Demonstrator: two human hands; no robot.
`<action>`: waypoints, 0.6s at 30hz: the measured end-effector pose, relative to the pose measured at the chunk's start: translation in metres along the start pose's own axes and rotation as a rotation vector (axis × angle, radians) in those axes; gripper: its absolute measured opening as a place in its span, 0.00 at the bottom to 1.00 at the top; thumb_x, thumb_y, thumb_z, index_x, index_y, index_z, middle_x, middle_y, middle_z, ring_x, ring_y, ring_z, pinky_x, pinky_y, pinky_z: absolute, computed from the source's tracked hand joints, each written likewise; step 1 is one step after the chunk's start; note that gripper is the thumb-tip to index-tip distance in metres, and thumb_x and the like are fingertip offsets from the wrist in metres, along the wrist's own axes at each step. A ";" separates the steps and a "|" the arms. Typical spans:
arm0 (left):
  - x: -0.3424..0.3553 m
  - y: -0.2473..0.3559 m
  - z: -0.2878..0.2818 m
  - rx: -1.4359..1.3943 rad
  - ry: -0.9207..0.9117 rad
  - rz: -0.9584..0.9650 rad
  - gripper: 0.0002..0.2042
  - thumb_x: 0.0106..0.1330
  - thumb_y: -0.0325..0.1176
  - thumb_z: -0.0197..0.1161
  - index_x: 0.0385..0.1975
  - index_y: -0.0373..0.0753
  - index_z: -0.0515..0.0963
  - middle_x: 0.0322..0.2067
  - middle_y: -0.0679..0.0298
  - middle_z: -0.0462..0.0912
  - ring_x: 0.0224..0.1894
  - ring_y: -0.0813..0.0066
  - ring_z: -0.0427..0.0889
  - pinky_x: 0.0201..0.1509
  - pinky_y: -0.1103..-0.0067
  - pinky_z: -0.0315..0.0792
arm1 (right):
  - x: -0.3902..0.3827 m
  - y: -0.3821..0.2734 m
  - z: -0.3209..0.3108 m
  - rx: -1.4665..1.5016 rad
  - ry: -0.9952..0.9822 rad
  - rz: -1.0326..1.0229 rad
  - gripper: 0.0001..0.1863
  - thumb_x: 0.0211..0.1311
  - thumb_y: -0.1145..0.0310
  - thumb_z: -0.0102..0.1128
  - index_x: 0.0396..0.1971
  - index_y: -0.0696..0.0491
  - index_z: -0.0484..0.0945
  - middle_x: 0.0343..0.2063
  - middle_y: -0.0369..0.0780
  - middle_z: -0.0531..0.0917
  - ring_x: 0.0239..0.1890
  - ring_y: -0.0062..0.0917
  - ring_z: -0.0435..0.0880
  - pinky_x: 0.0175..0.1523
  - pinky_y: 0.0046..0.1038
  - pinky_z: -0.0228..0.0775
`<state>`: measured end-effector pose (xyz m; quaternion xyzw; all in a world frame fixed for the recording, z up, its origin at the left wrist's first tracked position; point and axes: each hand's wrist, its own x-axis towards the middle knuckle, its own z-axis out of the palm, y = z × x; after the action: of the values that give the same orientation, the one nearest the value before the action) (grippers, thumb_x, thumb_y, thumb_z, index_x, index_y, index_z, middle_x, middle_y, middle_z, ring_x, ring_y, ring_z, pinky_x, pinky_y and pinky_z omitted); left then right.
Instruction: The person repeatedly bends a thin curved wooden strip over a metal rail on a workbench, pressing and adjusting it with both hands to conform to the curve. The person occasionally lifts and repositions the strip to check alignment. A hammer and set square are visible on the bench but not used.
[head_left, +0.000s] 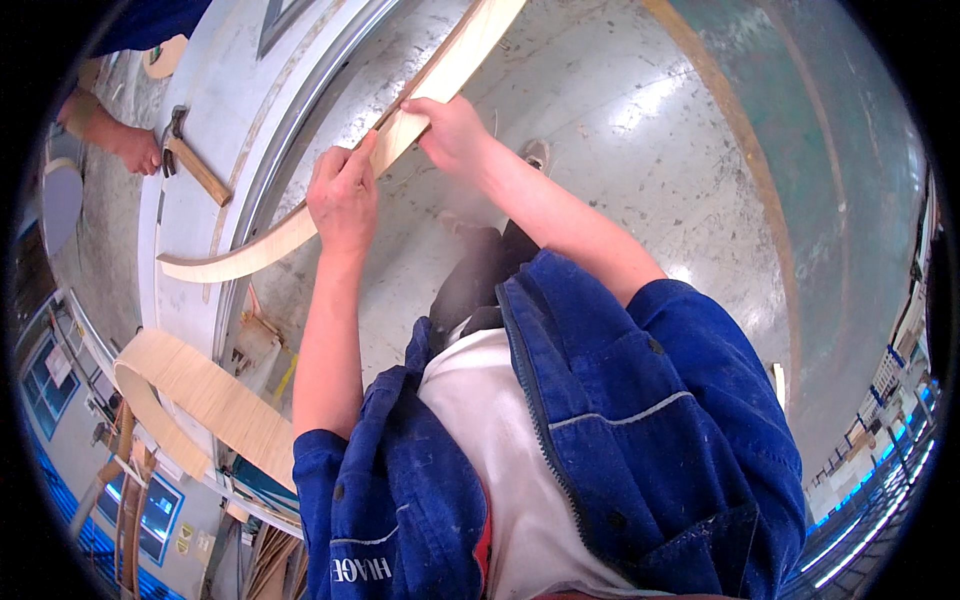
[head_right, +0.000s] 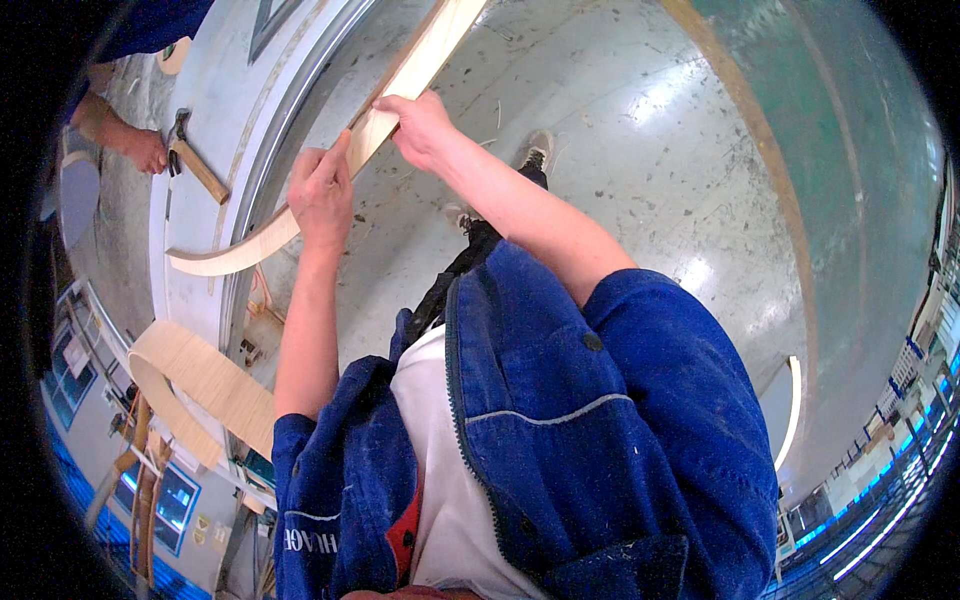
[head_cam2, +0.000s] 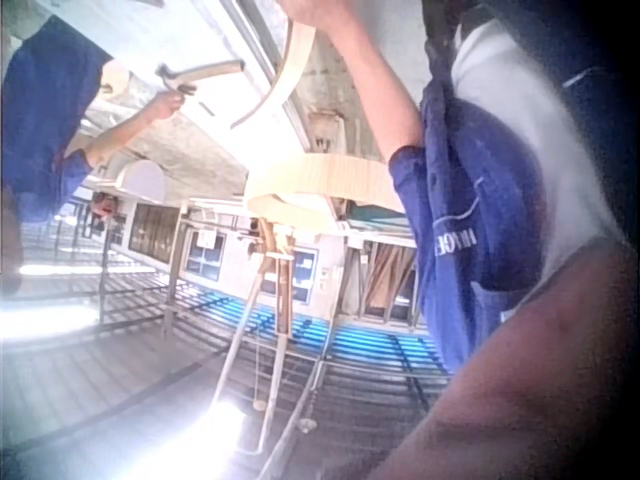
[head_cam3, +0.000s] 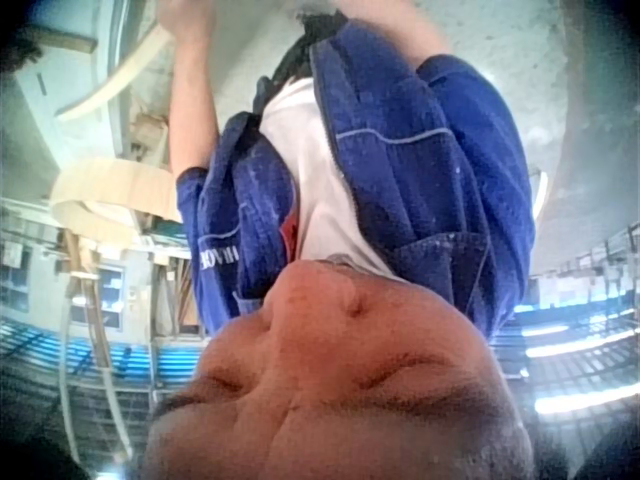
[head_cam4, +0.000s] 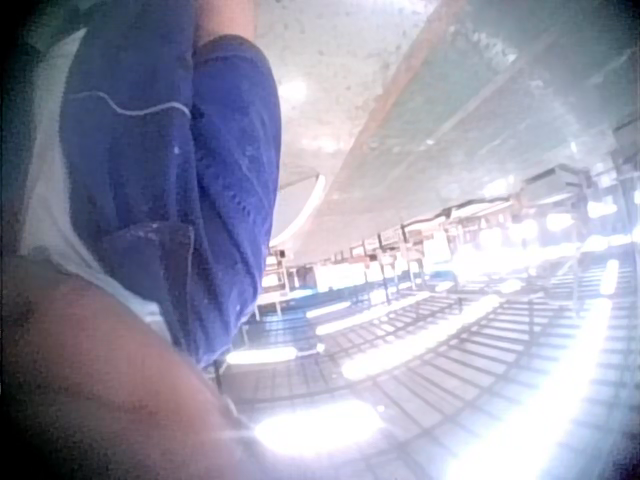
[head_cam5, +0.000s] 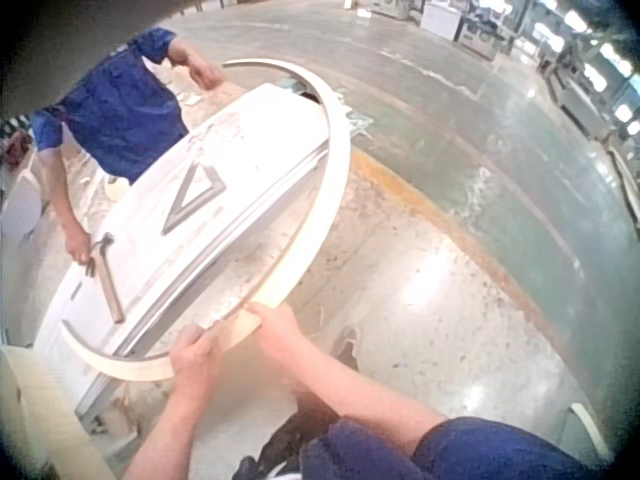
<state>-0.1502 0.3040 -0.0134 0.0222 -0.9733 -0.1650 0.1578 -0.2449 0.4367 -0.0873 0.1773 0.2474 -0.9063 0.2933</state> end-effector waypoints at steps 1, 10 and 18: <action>0.003 0.001 0.000 -0.018 -0.013 -0.010 0.14 0.60 0.21 0.69 0.44 0.46 0.89 0.23 0.63 0.75 0.28 0.65 0.77 0.33 0.69 0.73 | 0.001 0.000 -0.003 0.017 -0.008 0.000 0.24 0.60 0.84 0.61 0.58 0.67 0.70 0.54 0.48 0.79 0.56 0.37 0.81 0.63 0.40 0.74; -0.008 0.015 0.002 -0.210 -0.115 -0.176 0.10 0.65 0.24 0.68 0.44 0.44 0.89 0.23 0.62 0.75 0.26 0.65 0.77 0.32 0.68 0.71 | -0.003 -0.004 0.002 0.052 -0.007 0.041 0.23 0.63 0.82 0.59 0.58 0.68 0.68 0.53 0.47 0.78 0.57 0.36 0.79 0.66 0.41 0.73; -0.005 0.007 0.002 -0.156 0.038 -0.118 0.14 0.64 0.22 0.68 0.47 0.48 0.89 0.26 0.63 0.77 0.27 0.66 0.78 0.33 0.70 0.73 | -0.003 -0.012 0.006 0.009 0.040 0.018 0.24 0.64 0.80 0.61 0.58 0.67 0.68 0.54 0.47 0.78 0.55 0.36 0.80 0.64 0.40 0.74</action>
<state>-0.1461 0.3116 -0.0139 0.0704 -0.9514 -0.2487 0.1675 -0.2510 0.4429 -0.0774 0.1988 0.2477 -0.9010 0.2956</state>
